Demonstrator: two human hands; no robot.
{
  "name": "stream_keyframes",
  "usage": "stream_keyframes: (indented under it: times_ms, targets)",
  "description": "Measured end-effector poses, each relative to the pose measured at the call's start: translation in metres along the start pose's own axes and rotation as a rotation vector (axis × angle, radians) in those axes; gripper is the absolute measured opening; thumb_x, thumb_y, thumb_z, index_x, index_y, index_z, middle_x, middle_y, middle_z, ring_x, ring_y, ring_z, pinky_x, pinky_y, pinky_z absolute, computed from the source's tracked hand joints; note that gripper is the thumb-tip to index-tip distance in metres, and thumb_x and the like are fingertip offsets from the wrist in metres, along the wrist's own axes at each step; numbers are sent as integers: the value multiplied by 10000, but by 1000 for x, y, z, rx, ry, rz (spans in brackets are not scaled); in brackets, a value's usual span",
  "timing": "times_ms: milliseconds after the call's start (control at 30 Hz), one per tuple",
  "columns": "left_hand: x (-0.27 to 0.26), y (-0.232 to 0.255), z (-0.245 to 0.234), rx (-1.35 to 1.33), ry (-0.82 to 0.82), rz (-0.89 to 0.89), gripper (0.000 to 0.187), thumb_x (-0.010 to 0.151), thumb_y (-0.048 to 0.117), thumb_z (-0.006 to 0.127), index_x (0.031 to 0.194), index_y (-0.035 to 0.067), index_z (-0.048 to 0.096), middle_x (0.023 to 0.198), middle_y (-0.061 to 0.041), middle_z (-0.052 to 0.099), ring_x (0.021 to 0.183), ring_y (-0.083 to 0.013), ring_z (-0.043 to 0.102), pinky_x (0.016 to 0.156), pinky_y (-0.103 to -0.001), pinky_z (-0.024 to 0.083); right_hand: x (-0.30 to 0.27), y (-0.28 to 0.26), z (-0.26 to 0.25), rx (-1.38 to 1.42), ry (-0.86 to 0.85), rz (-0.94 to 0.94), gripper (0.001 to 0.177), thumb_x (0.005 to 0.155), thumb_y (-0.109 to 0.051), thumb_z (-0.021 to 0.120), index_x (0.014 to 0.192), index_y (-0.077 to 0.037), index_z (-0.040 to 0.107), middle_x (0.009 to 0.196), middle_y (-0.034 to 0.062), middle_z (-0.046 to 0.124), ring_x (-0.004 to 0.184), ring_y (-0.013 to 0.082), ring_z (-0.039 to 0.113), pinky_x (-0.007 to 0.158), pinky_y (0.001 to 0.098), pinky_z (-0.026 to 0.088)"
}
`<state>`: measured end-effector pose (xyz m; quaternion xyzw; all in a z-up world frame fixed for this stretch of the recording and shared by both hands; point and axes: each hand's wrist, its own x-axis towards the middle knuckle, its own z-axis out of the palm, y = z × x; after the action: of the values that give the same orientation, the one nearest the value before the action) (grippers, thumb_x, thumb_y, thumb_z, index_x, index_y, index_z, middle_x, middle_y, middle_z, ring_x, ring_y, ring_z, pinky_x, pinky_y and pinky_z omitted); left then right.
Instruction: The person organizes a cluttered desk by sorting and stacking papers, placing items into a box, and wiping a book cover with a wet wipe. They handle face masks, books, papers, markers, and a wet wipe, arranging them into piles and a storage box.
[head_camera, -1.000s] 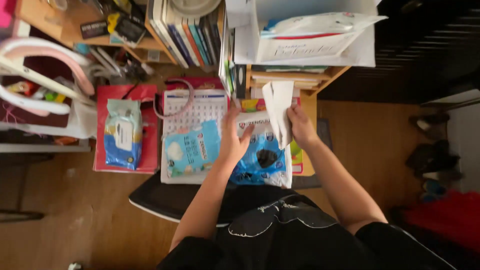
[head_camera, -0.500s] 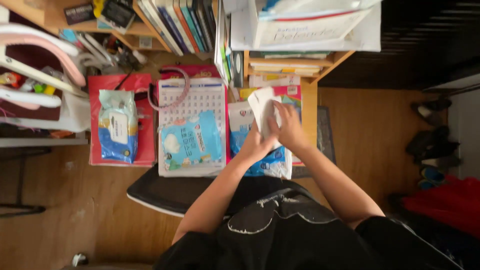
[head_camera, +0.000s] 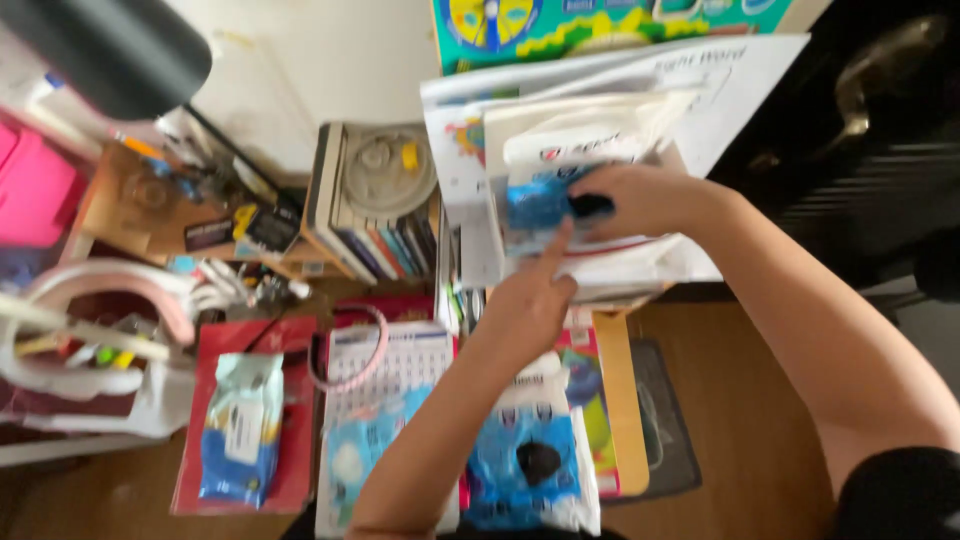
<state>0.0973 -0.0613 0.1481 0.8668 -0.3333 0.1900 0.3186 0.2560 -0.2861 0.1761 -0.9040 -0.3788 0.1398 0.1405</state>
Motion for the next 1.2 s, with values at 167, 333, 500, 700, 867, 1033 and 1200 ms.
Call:
stream_keyframes:
  times_ms: [167, 333, 500, 700, 867, 1033, 1200]
  targets:
    - [-34, -38, 73, 147, 33, 93, 169, 942, 125, 529, 863, 53, 661, 1170, -154, 621, 744, -332, 687, 583, -454, 531, 33, 5, 9, -378, -366, 154, 998, 593, -759, 810, 1433, -285, 554, 1447, -15, 606, 1367, 255, 557, 1044, 577, 515]
    - [-40, -6, 55, 38, -59, 4, 382, 873, 59, 674, 1188, -136, 582, 1389, -270, 522, 909, -308, 610, 861, -431, 525, 27, -29, 4, -429, -520, 151, 1065, 570, -651, 858, 1495, -294, 467, 1562, 14, 455, 1410, 299, 446, 1147, 520, 368]
    - [-35, 5, 48, 74, -28, 7, 289, 898, -24, 706, 1149, -138, 620, 1332, -309, 585, 856, -277, 603, 800, -364, 530, 27, -61, -4, -533, -561, 223, 503, 658, -580, 748, 981, -195, 754, 999, 73, 762, 843, 344, 712, 830, 438, 577]
    - [-22, 7, 37, 138, 3, -8, 244, 886, 0, 649, 1084, -144, 652, 1371, -295, 528, 817, -266, 513, 789, -357, 504, 19, 9, 19, -501, -81, 72, 340, 888, -379, 591, 1199, -242, 613, 959, 100, 745, 740, 396, 733, 663, 482, 618]
    - [-21, 6, 38, 155, -4, -30, 243, 900, 5, 633, 1099, -135, 645, 1387, -285, 503, 817, -267, 507, 807, -359, 493, 12, -13, 19, -423, -127, 115, 544, 773, -571, 728, 1142, -190, 606, 968, 96, 748, 850, 363, 732, 743, 453, 596]
    - [-30, 9, 45, 117, -22, 10, 249, 894, 1, 635, 1101, -137, 642, 1350, -301, 551, 823, -276, 528, 784, -358, 489, 8, -23, 23, -453, -230, 170, 1038, 547, -784, 865, 1376, -239, 559, 1419, 95, 600, 1219, 400, 615, 1004, 492, 506]
    - [-40, 14, 55, -16, 28, -28, 350, 909, -78, 683, 1196, -211, 531, 1222, -311, 548, 832, -317, 605, 749, -383, 562, 7, -6, 42, -1007, -203, 28, 615, 940, -564, 344, 1491, -303, 428, 1544, 50, 447, 1379, 328, 431, 1188, 482, 299]
